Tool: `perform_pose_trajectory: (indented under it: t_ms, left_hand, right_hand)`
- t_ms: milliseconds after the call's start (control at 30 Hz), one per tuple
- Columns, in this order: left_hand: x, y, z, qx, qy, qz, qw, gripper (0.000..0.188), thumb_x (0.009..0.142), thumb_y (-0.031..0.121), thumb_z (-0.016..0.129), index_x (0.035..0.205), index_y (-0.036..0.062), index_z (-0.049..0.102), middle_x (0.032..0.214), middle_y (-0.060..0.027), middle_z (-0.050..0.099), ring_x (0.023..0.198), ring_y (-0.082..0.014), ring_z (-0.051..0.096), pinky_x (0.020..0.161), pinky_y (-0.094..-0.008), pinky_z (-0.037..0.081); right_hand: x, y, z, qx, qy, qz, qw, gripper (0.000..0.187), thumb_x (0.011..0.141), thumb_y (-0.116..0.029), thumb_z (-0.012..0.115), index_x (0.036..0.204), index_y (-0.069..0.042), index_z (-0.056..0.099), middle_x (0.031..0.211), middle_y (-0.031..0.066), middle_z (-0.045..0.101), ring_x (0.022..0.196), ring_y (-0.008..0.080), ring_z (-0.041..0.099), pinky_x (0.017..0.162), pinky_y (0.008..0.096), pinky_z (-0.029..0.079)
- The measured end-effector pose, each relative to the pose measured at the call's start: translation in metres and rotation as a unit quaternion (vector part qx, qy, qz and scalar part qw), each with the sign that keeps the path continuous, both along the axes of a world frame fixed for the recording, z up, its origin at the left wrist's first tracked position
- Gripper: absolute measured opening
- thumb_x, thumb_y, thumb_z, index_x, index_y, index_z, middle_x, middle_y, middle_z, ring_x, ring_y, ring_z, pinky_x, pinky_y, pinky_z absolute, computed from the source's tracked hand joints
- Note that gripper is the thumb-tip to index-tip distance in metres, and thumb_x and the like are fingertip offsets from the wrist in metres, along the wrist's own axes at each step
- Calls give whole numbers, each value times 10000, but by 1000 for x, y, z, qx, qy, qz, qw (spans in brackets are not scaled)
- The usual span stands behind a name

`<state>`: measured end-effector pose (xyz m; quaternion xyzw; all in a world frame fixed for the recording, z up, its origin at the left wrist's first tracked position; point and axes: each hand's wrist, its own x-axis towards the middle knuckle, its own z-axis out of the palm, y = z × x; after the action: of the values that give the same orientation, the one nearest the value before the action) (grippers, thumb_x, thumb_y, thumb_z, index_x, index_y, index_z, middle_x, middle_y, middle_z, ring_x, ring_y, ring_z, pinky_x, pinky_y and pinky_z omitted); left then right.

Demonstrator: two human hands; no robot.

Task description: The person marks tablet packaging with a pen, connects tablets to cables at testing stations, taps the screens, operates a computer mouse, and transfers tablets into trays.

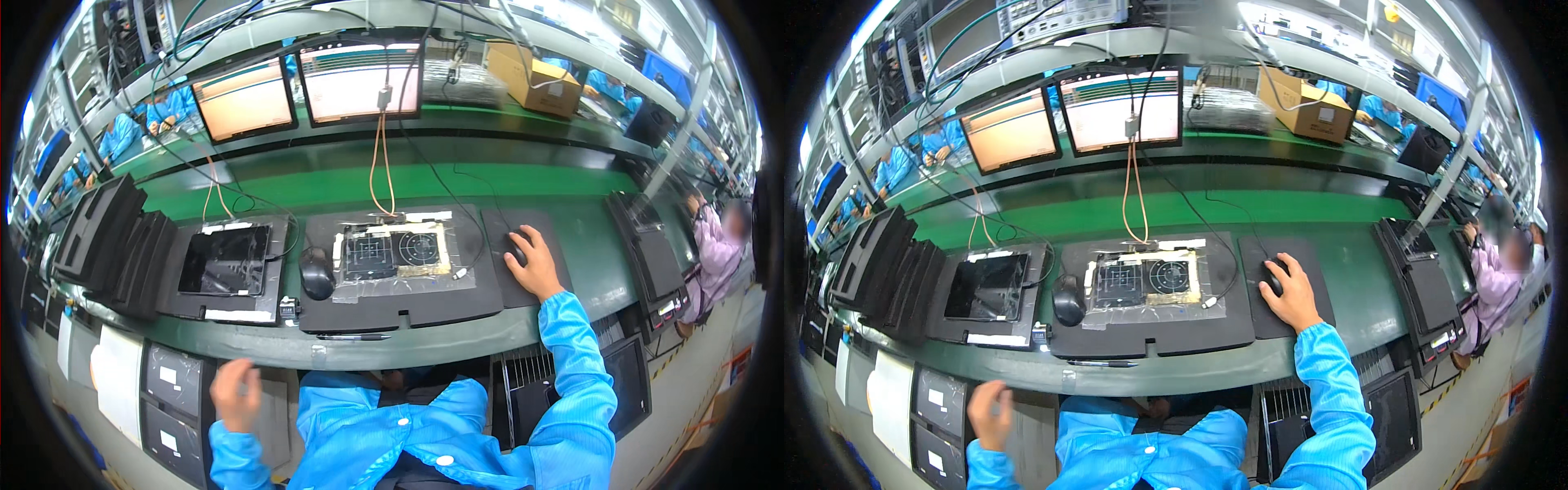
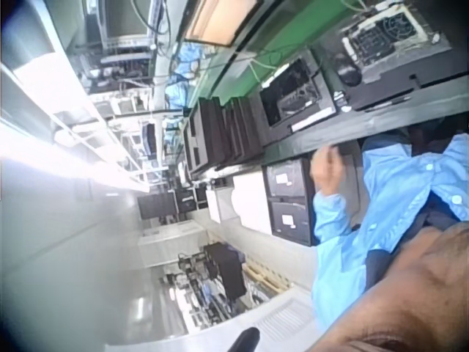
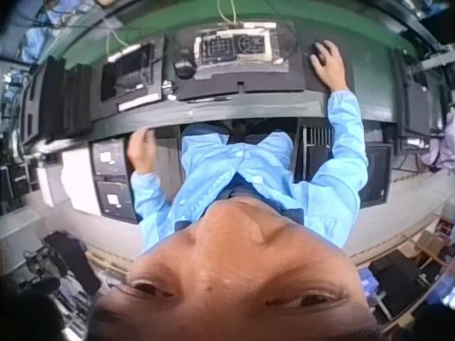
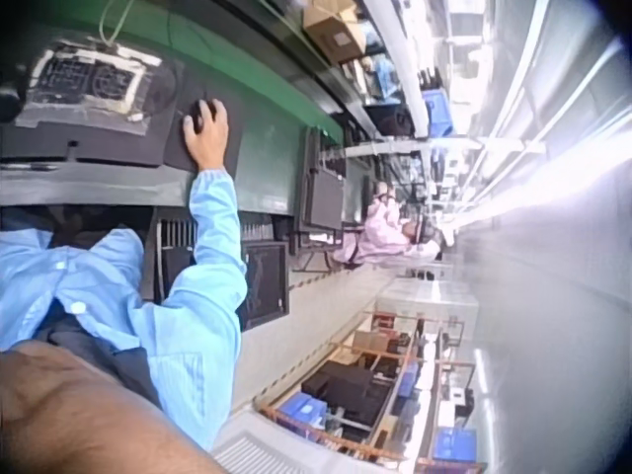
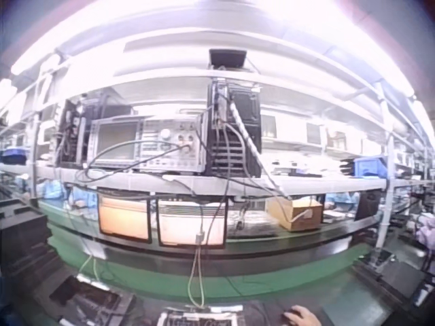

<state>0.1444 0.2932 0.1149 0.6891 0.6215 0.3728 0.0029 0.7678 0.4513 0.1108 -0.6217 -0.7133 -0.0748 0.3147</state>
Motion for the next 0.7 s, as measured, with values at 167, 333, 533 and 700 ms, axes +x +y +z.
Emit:
perform_pose_trajectory:
  t_ms: [167,333,533,700]
  left_hand:
    - [153,56,10,-22,-60,-326,943,221,786,35,817,999,18,760,986,-152,764,877,-323,751,753,-397,605]
    - [216,81,5,0,-47,-430,902,184,792,27,810,966,19,750,945,-121,754,810,-284,739,700,-371,599]
    - [212,81,-5,-38,-93,-421,901,190,774,-5,788,954,-7,729,899,-156,746,781,-324,714,699,-396,570]
    - [214,77,-13,-56,-83,-405,909,202,781,-37,755,974,2,709,950,-174,738,841,-334,699,773,-405,550]
  right_hand:
    - [1,-1,-2,-2,3,-5,1000,436,877,-240,761,1284,-96,703,1428,181,568,1273,382,586,1059,462,493]
    - [3,0,-3,12,19,2,1000,415,886,-195,744,1289,-104,700,1417,178,578,1286,374,583,1070,462,488]
    - [11,4,-11,51,3,27,998,418,895,-213,731,1288,-77,690,1380,210,598,1286,395,578,1070,468,491]
    - [17,4,-18,85,11,37,996,381,892,-200,712,1247,-66,683,1321,210,602,1212,389,607,1022,474,511]
